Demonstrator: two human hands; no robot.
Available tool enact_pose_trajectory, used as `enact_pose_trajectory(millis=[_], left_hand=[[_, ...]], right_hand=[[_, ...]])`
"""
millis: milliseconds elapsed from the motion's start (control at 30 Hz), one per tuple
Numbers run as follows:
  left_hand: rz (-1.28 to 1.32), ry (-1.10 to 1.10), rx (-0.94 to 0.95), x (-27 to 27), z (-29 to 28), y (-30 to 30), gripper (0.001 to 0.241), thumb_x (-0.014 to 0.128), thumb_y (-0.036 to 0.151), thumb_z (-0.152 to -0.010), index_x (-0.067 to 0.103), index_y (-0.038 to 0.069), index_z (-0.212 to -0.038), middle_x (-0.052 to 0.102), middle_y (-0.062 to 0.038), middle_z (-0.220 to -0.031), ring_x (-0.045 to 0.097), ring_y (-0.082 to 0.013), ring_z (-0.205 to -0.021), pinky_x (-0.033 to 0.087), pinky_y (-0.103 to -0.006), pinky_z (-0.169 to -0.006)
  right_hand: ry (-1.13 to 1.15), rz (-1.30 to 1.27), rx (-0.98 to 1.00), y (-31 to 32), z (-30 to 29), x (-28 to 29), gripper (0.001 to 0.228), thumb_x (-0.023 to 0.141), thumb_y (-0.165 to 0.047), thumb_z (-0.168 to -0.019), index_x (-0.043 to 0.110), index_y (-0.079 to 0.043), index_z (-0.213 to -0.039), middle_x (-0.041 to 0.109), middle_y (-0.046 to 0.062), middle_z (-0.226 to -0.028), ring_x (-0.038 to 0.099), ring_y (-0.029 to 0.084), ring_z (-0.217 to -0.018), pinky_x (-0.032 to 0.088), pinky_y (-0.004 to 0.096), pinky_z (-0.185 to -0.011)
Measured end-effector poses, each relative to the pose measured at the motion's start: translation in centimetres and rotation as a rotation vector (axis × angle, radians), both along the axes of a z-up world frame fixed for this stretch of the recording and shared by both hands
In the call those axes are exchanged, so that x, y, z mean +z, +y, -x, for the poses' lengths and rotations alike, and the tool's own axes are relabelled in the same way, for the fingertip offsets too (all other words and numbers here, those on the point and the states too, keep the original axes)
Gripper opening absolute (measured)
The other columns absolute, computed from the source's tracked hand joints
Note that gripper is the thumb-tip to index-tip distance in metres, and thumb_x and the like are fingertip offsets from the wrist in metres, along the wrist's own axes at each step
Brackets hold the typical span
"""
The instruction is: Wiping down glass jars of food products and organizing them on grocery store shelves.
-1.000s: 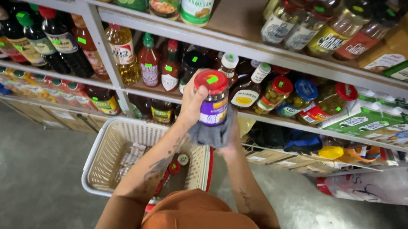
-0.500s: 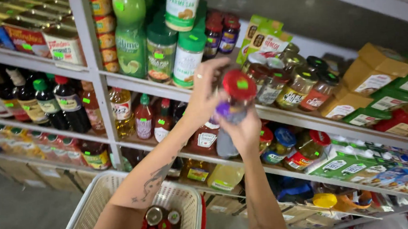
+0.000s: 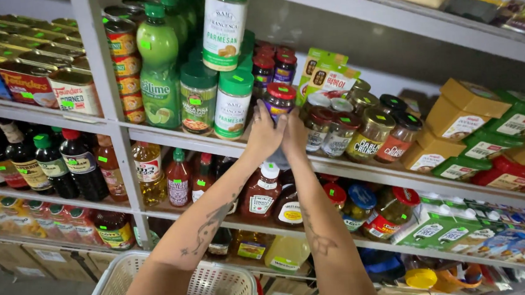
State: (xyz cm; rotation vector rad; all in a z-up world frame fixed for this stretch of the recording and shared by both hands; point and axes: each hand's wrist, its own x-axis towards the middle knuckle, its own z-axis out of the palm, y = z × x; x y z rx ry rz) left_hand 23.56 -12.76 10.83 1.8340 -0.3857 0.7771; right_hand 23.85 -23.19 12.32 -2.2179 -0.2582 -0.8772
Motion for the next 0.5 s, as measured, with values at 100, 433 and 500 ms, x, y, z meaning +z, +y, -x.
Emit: enact_pose_trajectory(millis=[100, 433, 500], left_hand=[[-0.063, 0.307, 0.04, 1.1, 0.5, -0.3, 0.095, 0.055, 0.05, -0.098, 0.011, -0.009, -0.158, 0.022, -0.048, -0.153, 0.041, -0.0598, -0.134, 0.038, -0.0513, -0.114], [-0.031, 0.413, 0.152, 0.7, -3.5, -1.7, 0.094, 0.051, 0.059, -0.093, 0.018, 0.004, -0.162, 0.035, -0.049, -0.143, 0.051, -0.0602, -0.122, 0.045, -0.0503, -0.107], [-0.019, 0.323, 0.197, -3.8, -9.0, -2.9, 0.094, 0.054, 0.057, -0.096, 0.019, 0.001, -0.162, 0.038, -0.053, -0.137, 0.05, -0.0618, -0.122, 0.046, -0.0495, -0.106]], right_hand=[[0.088, 0.043, -0.051, 0.2, -0.8, 0.2, 0.042, 0.046, -0.035, -0.101, 0.048, 0.001, -0.122, 0.074, 0.024, -0.104, 0.071, 0.044, -0.098, 0.053, 0.055, -0.084], [0.151, -0.07, -0.033, -1.2, -8.5, -2.6, 0.04, 0.047, -0.034, -0.1, 0.049, 0.0, -0.121, 0.069, 0.029, -0.109, 0.065, 0.048, -0.105, 0.051, 0.055, -0.086], [0.185, -0.052, -0.059, -1.8, -10.8, -4.2, 0.044, 0.047, -0.035, -0.098, 0.046, 0.001, -0.123, 0.069, 0.029, -0.106, 0.066, 0.047, -0.103, 0.052, 0.055, -0.084]])
